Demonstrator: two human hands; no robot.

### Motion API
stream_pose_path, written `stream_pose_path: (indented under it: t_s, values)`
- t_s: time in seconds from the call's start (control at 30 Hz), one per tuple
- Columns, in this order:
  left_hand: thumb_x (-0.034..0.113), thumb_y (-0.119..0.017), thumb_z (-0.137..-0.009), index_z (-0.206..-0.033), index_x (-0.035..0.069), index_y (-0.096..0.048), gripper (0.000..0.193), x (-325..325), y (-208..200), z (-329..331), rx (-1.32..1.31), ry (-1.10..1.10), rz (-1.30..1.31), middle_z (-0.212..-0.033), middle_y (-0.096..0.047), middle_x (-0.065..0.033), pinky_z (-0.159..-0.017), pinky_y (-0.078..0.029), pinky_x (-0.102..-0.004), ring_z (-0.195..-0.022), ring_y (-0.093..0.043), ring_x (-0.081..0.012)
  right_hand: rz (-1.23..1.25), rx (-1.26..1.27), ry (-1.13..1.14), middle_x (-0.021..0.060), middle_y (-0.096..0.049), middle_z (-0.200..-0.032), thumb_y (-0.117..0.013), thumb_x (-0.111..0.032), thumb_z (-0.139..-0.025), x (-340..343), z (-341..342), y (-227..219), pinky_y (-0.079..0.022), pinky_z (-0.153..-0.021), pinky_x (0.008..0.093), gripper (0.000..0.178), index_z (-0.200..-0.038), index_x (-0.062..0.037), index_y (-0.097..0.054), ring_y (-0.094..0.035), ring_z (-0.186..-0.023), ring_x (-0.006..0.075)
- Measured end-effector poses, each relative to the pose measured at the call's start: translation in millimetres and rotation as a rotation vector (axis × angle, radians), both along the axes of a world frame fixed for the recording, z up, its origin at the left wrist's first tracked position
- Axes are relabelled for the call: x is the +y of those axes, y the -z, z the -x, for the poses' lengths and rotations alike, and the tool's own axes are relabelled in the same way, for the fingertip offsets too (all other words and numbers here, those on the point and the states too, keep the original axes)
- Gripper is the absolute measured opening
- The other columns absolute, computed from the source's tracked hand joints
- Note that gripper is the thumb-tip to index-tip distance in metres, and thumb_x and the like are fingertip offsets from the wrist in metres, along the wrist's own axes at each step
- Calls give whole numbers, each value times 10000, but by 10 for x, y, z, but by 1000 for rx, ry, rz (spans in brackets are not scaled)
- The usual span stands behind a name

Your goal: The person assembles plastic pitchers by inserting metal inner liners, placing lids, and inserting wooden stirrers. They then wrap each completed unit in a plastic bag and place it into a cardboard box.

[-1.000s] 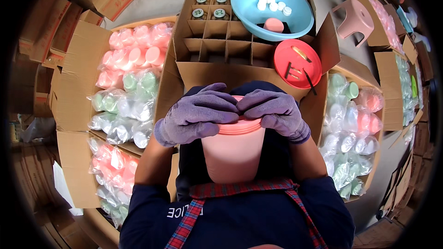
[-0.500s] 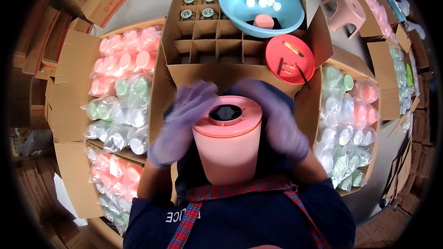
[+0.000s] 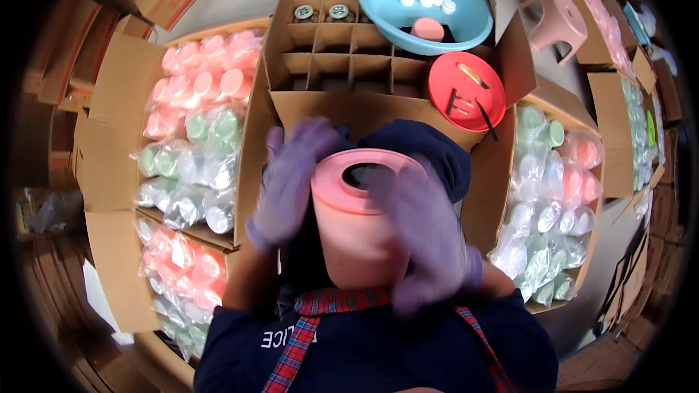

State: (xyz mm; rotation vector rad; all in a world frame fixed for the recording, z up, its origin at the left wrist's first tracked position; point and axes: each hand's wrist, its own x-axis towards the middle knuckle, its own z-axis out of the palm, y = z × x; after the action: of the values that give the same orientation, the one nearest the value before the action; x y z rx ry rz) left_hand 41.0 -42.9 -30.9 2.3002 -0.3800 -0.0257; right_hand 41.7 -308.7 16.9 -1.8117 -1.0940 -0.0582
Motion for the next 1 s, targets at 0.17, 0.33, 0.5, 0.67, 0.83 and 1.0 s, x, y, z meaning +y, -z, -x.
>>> stream_pose_path:
  t_s: [0.17,0.33,0.5,0.67,0.83,1.0]
  values:
    - [178,-393,-976,-1276,-34,-625,434,-189,-332,74,-98,138,216,-1409,-543,-209,-1179,-154,-492,-1409,-406,-355,33,28,45,308,-547,-1303,-547,-725,-858,0,61,61,-421,-1028,553,897,-1256,78,-562,-564,-1187,472]
    - [181,-409,-954,-1344,-5,-578,464,-93,-57,-24,-141,-74,10,-1478,-478,-203,-1192,-117,-501,-1446,-339,-373,7,276,170,252,-508,-1367,-675,-650,-797,-65,-18,227,-392,-1070,527,960,-1424,30,-418,-510,-1255,453]
    - [196,-368,-1001,-1408,0,-522,477,44,219,-100,-111,-197,-209,-1506,-444,-216,-1207,-72,-492,-1490,-265,-376,0,4,-148,269,-478,-1415,-698,-586,-817,40,18,-251,-364,-1100,535,929,-1430,53,-416,-475,-1313,454]
    - [158,-422,-935,-1426,77,-534,510,-146,-210,-14,-12,187,-68,-1572,-352,-218,-1204,-53,-546,-1510,-225,-377,146,84,0,286,-458,-1423,-678,-656,-769,3,-191,-64,-366,-1102,504,1023,-1444,60,-397,-472,-1304,457]
    - [145,-427,-962,-1480,16,-437,534,-26,-14,-109,-163,-108,-34,-1585,-343,-193,-1203,-8,-519,-1518,-208,-351,104,19,111,299,-467,-1417,-631,-486,-904,11,-419,89,-386,-1095,470,781,-1421,66,-438,-465,-1315,453]
    - [197,-445,-934,-1480,26,-457,572,-154,-129,-1,66,208,108,-1579,-362,-193,-1211,-19,-495,-1520,-206,-359,114,219,-29,301,-466,-1426,-533,-432,-978,-85,-237,155,-321,-1151,470,702,-1421,101,-418,-442,-1344,441]
